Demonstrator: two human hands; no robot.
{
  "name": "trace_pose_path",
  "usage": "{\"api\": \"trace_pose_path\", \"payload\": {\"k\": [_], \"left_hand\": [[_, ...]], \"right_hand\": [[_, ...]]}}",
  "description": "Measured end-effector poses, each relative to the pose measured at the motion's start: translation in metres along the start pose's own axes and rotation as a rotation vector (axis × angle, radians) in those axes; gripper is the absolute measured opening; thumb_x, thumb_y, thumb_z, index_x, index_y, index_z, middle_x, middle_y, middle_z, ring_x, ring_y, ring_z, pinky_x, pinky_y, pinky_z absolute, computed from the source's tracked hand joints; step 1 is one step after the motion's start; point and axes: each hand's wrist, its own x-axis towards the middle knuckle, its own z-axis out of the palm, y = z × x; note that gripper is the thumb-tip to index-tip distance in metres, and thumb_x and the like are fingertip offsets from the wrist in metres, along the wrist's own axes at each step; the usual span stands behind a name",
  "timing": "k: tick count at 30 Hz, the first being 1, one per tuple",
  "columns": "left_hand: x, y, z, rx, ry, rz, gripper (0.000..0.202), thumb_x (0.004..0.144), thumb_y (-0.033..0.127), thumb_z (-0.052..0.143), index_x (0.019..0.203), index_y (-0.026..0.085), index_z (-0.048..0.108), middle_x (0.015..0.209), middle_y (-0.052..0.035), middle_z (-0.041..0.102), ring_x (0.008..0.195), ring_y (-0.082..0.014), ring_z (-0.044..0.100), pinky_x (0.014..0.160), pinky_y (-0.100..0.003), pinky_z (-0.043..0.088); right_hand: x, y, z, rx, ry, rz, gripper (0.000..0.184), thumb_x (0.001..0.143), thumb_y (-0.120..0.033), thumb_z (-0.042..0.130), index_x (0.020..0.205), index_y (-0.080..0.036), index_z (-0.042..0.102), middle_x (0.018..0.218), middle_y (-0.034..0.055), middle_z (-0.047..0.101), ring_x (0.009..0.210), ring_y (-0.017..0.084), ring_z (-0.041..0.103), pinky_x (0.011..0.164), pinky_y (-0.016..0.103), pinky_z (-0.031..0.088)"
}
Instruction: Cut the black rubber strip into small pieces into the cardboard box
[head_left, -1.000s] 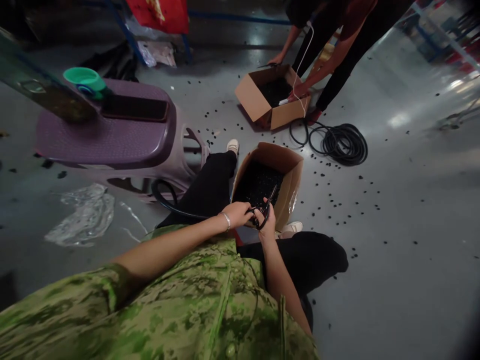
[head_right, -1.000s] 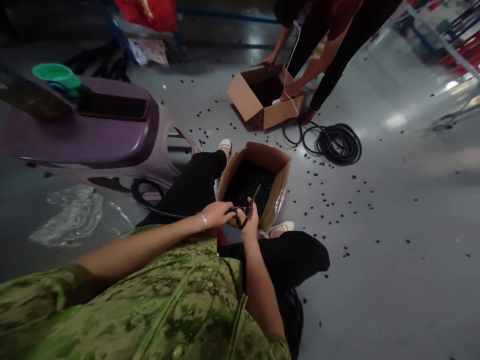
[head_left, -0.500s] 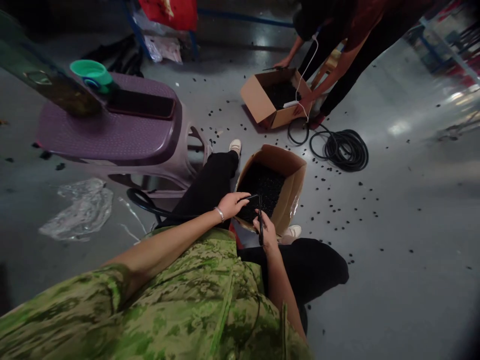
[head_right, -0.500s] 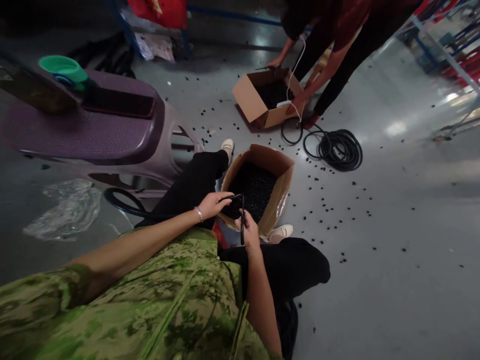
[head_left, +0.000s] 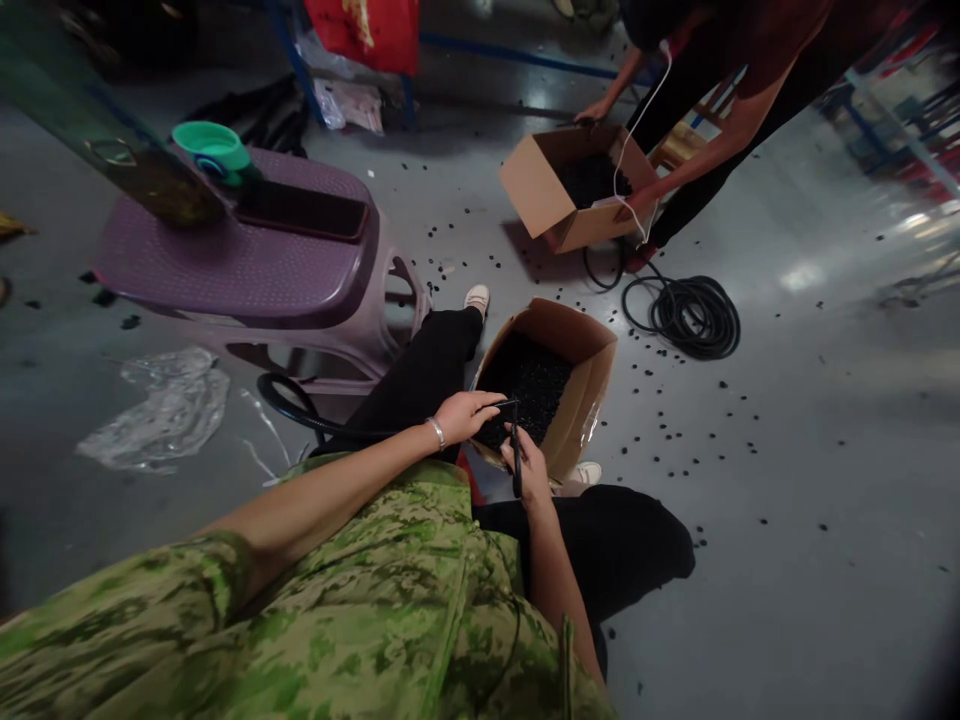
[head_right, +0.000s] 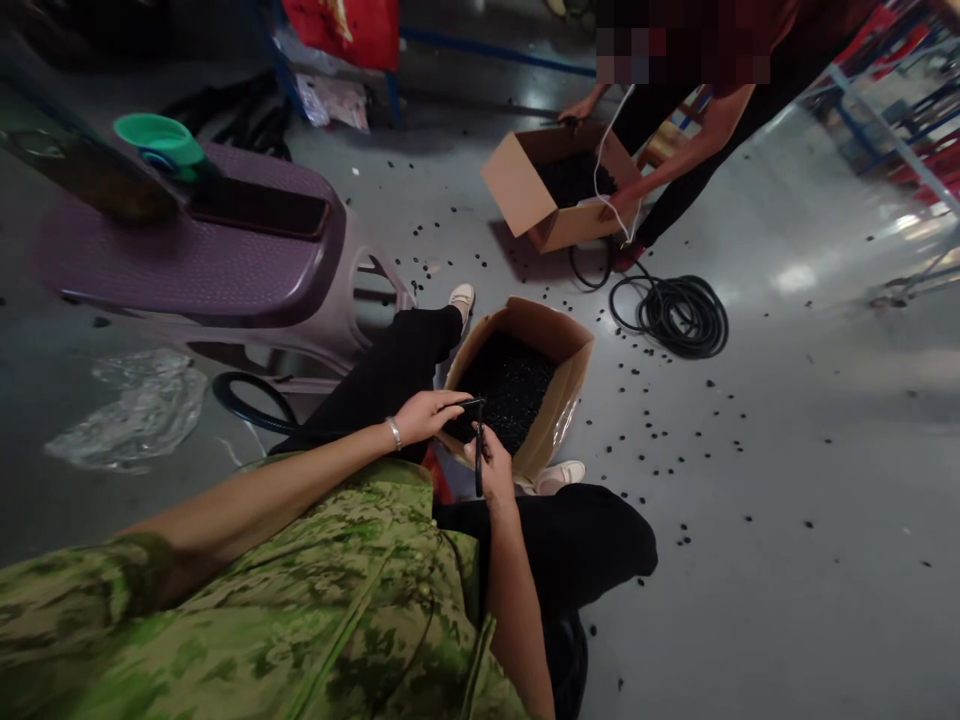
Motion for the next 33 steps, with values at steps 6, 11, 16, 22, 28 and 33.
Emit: {"api": "trace_pose_path", "payload": {"k": [6, 11, 16, 22, 28, 33], "left_hand": [[-0.001, 0.007, -0.004, 0.058, -0.047, -0.01, 0.036, 0.092, 0.032, 0.05, 0.122, 0.023, 0.067, 0.121, -0.0032, 0.071, 0.109, -0.0188, 0.066, 0.095, -0.029, 0.049], [0.0, 0.01, -0.007, 0.093, -0.067, -0.02, 0.037, 0.092, 0.032, 0.05, 0.125, 0.025, 0.066, 0.12, -0.003, 0.071, 0.106, -0.0188, 0.066, 0.093, -0.028, 0.05], [0.0, 0.013, -0.01, 0.108, -0.089, -0.015, 0.037, 0.092, 0.031, 0.049, 0.125, 0.027, 0.066, 0.119, -0.0017, 0.072, 0.103, -0.0175, 0.067, 0.09, -0.026, 0.05], [0.0, 0.017, -0.014, 0.159, -0.133, -0.024, 0.039, 0.093, 0.034, 0.046, 0.127, 0.029, 0.064, 0.121, -0.0004, 0.071, 0.107, -0.0183, 0.066, 0.091, -0.026, 0.049], [0.0, 0.017, -0.017, 0.131, -0.153, -0.009, 0.04, 0.093, 0.032, 0.045, 0.128, 0.028, 0.063, 0.115, -0.0002, 0.073, 0.102, -0.0175, 0.067, 0.087, -0.025, 0.049], [0.002, 0.014, -0.016, 0.124, -0.144, 0.009, 0.04, 0.092, 0.033, 0.046, 0.127, 0.029, 0.064, 0.107, 0.0006, 0.075, 0.099, -0.0173, 0.067, 0.084, -0.024, 0.048]], "right_hand": [[-0.002, 0.002, 0.0, -0.032, 0.021, -0.002, 0.054, 0.081, -0.045, 0.063, 0.127, -0.018, 0.062, 0.089, 0.0028, 0.062, 0.073, 0.013, 0.054, 0.068, 0.025, 0.047], [-0.002, 0.003, 0.001, -0.049, 0.02, 0.005, 0.055, 0.081, -0.045, 0.063, 0.128, -0.018, 0.061, 0.095, 0.0045, 0.063, 0.077, 0.016, 0.055, 0.071, 0.026, 0.047], [-0.002, 0.001, 0.001, -0.024, -0.006, -0.005, 0.053, 0.082, -0.045, 0.063, 0.129, -0.02, 0.06, 0.091, 0.0028, 0.062, 0.073, 0.014, 0.053, 0.068, 0.025, 0.045], [-0.003, 0.003, -0.002, 0.011, -0.034, -0.02, 0.054, 0.082, -0.047, 0.064, 0.129, -0.021, 0.06, 0.088, 0.0018, 0.06, 0.07, 0.012, 0.051, 0.066, 0.024, 0.044], [-0.003, 0.006, -0.004, 0.016, -0.054, -0.026, 0.054, 0.085, -0.047, 0.062, 0.131, -0.02, 0.058, 0.089, 0.0016, 0.06, 0.07, 0.011, 0.051, 0.065, 0.023, 0.045], [-0.002, 0.003, -0.004, -0.031, -0.026, -0.033, 0.053, 0.084, -0.046, 0.061, 0.13, -0.019, 0.06, 0.087, 0.002, 0.061, 0.07, 0.012, 0.052, 0.066, 0.023, 0.046]]}}
